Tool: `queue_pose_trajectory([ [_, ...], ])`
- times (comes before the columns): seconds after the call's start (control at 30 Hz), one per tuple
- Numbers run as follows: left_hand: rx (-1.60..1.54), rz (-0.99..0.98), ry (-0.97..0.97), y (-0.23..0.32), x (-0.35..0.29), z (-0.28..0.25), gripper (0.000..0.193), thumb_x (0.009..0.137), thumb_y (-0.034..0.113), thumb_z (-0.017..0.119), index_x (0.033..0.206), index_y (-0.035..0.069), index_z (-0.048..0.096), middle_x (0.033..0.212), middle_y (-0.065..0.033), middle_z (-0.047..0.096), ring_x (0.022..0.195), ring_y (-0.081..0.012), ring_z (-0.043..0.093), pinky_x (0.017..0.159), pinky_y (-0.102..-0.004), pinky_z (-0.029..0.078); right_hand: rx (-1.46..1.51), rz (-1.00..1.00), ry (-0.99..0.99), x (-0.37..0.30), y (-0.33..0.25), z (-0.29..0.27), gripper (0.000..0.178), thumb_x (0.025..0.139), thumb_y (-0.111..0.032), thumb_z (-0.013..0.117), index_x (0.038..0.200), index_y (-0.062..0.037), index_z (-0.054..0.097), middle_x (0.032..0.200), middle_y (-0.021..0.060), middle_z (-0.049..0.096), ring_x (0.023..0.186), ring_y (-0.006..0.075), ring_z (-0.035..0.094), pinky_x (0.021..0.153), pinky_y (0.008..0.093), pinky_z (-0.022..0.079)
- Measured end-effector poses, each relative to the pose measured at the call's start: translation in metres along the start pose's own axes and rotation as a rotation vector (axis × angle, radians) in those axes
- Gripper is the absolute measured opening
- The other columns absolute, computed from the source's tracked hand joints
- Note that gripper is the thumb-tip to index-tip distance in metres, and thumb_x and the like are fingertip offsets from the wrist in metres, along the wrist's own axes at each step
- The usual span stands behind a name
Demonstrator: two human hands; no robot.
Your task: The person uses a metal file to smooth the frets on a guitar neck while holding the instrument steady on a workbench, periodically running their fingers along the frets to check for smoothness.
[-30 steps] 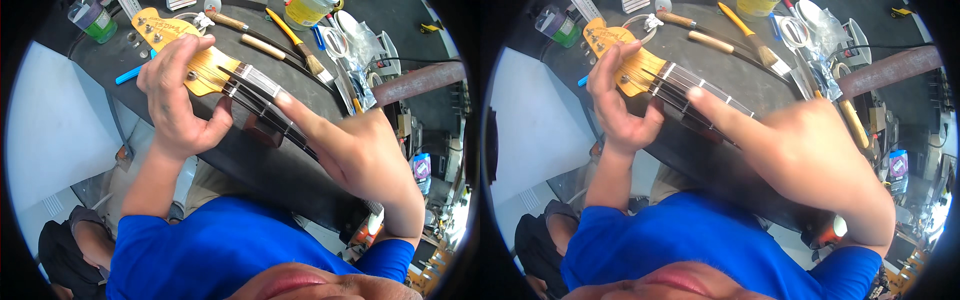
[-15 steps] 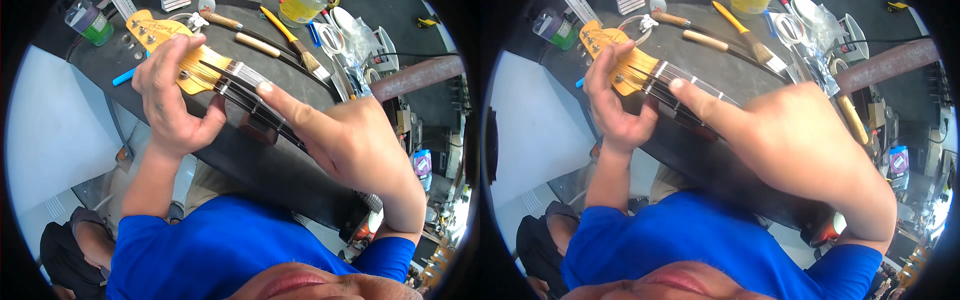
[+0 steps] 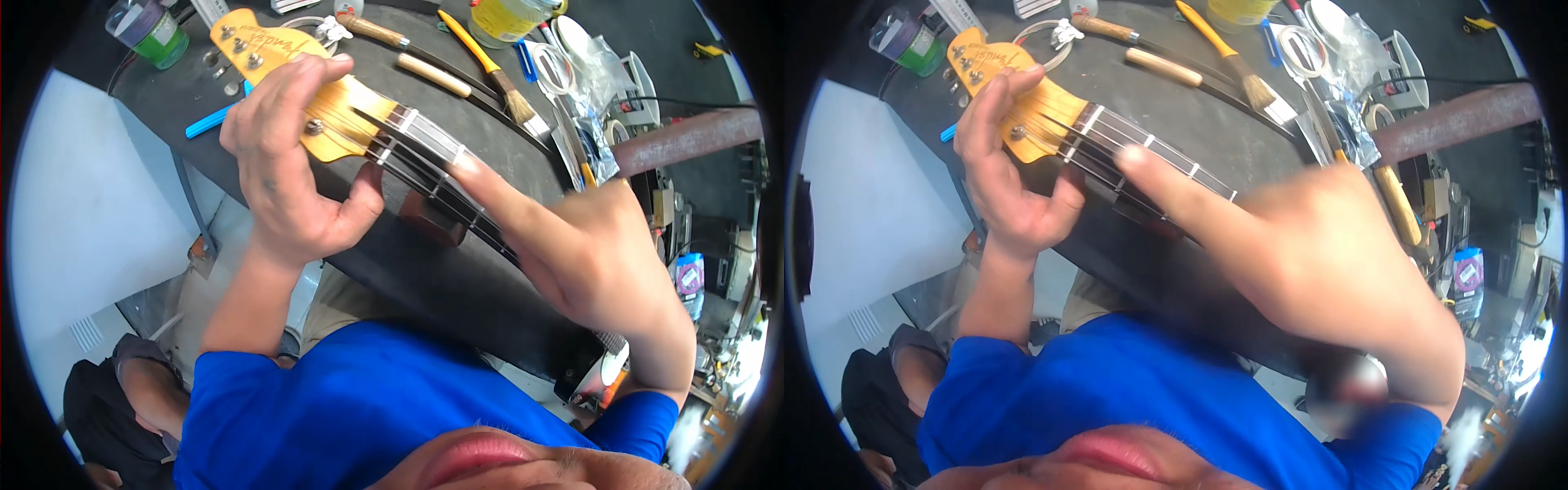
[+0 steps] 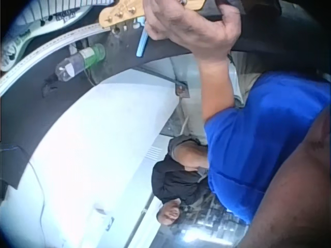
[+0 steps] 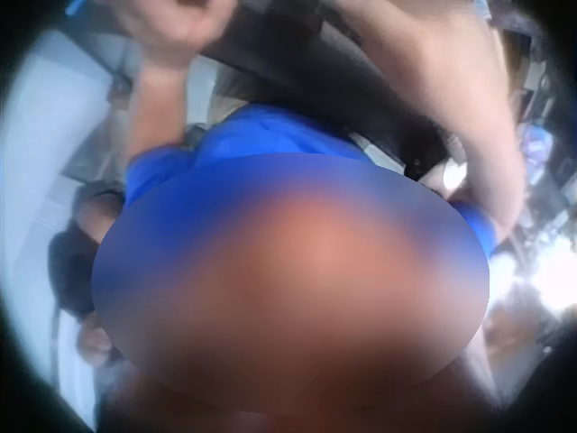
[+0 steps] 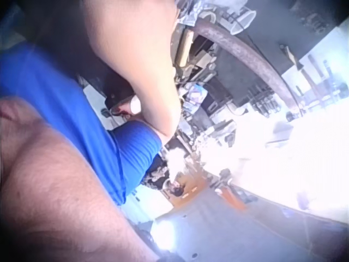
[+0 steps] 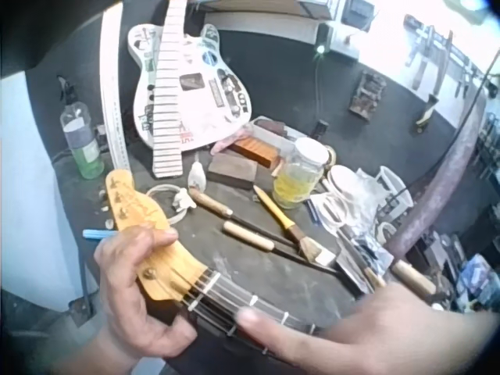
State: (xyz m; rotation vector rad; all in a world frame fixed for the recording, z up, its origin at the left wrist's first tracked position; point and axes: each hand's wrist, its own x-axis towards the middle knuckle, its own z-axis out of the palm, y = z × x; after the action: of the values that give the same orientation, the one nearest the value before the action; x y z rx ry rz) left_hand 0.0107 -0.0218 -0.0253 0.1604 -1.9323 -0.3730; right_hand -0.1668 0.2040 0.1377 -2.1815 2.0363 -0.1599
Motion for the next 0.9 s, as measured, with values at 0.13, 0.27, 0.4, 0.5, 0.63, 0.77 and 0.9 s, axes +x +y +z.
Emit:
queue_pose_trajectory([
  [0.13, -0.195, -0.044, 0.077, -0.007, -0.001, 0.006, 0.1, 0.074, 0.019, 0.083, 0.165, -0.005, 0.047, 0.161, -0.0282, 0.062, 0.148, -0.0441, 0.059, 0.125, -0.0527, 0.041, 0.03, -0.058, -0.001, 0.03, 0.01, 0.003, 0.089, 0.085, 0.005, 0.075, 0.171, -0.0091, 0.058, 0.063, 0.0081, 0.061, 0.053, 0.0302, 0.064, 0.056, 0.0424, 0.052],
  [0.27, -0.207, -0.04, 0.093, -0.011, -0.003, -0.001, 0.103, 0.081, 0.029, 0.084, 0.168, -0.008, 0.043, 0.176, -0.0359, 0.039, 0.158, -0.0502, 0.049, 0.13, -0.0595, 0.041, 0.18, 0.278, 0.238, -0.006, 0.032, 0.003, 0.071, 0.099, 0.003, 0.069, 0.169, -0.0046, 0.057, 0.087, 0.0166, 0.075, 0.062, 0.0233, 0.065, 0.068, 0.0362, 0.056],
  [0.4, 0.01, 0.025, -0.089, -0.004, 0.004, -0.01, 0.078, 0.089, 0.036, 0.079, 0.155, -0.003, 0.061, 0.172, -0.0359, 0.042, 0.156, -0.0509, 0.05, 0.129, -0.0593, 0.043, 0.111, 0.583, 0.234, -0.059, 0.108, 0.025, 0.042, 0.111, -0.01, 0.07, 0.153, -0.0053, 0.065, 0.081, 0.0224, 0.073, 0.076, 0.0369, 0.075, 0.078, 0.0445, 0.057],
  [0.5, 0.059, 0.08, -0.177, -0.002, 0.007, -0.018, 0.061, 0.092, 0.034, 0.075, 0.143, 0.0, 0.072, 0.167, -0.0368, 0.046, 0.153, -0.0492, 0.053, 0.126, -0.0579, 0.045, 0.115, 0.774, 0.046, -0.075, 0.13, 0.029, 0.031, 0.114, -0.013, 0.069, 0.143, -0.0018, 0.067, 0.088, 0.025, 0.074, 0.083, 0.0397, 0.076, 0.08, 0.0461, 0.056],
  [0.63, 0.019, 0.058, -0.196, 0.006, 0.006, -0.031, 0.051, 0.097, 0.03, 0.072, 0.14, 0.002, 0.075, 0.159, -0.0332, 0.056, 0.148, -0.0473, 0.057, 0.123, -0.0572, 0.047, 0.019, 0.928, 0.087, -0.071, 0.128, 0.031, 0.029, 0.112, -0.014, 0.072, 0.137, -0.0019, 0.069, 0.096, 0.023, 0.074, 0.089, 0.0396, 0.076, 0.085, 0.0484, 0.058],
  [0.77, 0.014, 0.07, -0.237, 0.005, 0.021, -0.02, 0.034, 0.094, 0.018, 0.076, 0.126, 0.008, 0.081, 0.131, -0.0171, 0.077, 0.131, -0.0415, 0.069, 0.116, -0.0524, 0.047, -0.237, 0.705, 0.312, -0.116, 0.103, 0.032, 0.02, 0.105, -0.009, 0.074, 0.124, -0.0036, 0.072, 0.117, 0.017, 0.072, 0.109, 0.0372, 0.074, 0.094, 0.0454, 0.057],
  [0.9, 0.078, 0.004, -0.502, 0.012, 0.057, -0.058, 0.023, 0.102, -0.003, 0.066, 0.121, -0.004, 0.079, 0.139, -0.0228, 0.075, 0.135, -0.0428, 0.068, 0.123, -0.0556, 0.048, -0.052, 0.558, 0.144, -0.163, 0.063, -0.006, 0.011, 0.101, -0.001, 0.073, 0.109, 0.0014, 0.065, 0.106, 0.0168, 0.066, 0.104, 0.0396, 0.067, 0.092, 0.0458, 0.054],
])
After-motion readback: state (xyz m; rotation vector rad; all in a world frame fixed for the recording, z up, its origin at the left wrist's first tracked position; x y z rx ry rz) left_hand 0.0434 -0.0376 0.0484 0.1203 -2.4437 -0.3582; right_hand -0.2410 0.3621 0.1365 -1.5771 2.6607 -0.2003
